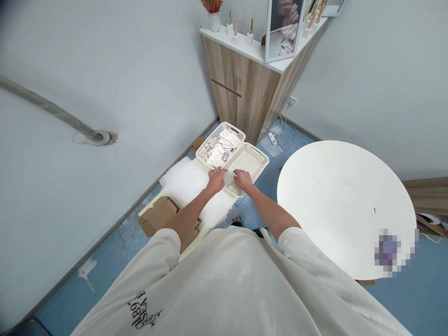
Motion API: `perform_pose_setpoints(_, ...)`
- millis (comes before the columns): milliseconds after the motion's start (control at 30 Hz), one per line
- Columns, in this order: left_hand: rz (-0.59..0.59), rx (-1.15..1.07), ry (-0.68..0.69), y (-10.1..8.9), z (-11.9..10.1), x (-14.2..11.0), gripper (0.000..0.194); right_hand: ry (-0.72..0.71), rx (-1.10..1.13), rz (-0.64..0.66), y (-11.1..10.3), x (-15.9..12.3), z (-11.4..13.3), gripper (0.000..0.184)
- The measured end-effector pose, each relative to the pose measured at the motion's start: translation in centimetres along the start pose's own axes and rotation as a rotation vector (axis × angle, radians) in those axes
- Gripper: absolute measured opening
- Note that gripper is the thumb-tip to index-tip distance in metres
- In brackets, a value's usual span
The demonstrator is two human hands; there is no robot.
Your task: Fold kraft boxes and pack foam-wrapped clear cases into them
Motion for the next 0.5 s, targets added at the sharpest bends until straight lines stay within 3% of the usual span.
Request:
perform_pose_setpoints(300,-0.009,-0.002,-0.023,-0.2,0.6,-0.7,0.067,0.036,0.008,0.027,0.7,0.9,0.4,0.04)
perform_pose_setpoints(500,-0.027,0.004,-0.012,-1.0,0.2,-1.0,0.068,0.043,-0.066,-0.02,-0.4,1.4,0.4,0.036)
Point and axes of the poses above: each hand's wrist, its own x-axis towards the middle knuckle, its own y-axis out of the palm, z = x × y, the point moved 4 cm from there along x, towards the middle knuckle, and after that the axes turned 13 degrees about y, right-handed, at the moved point
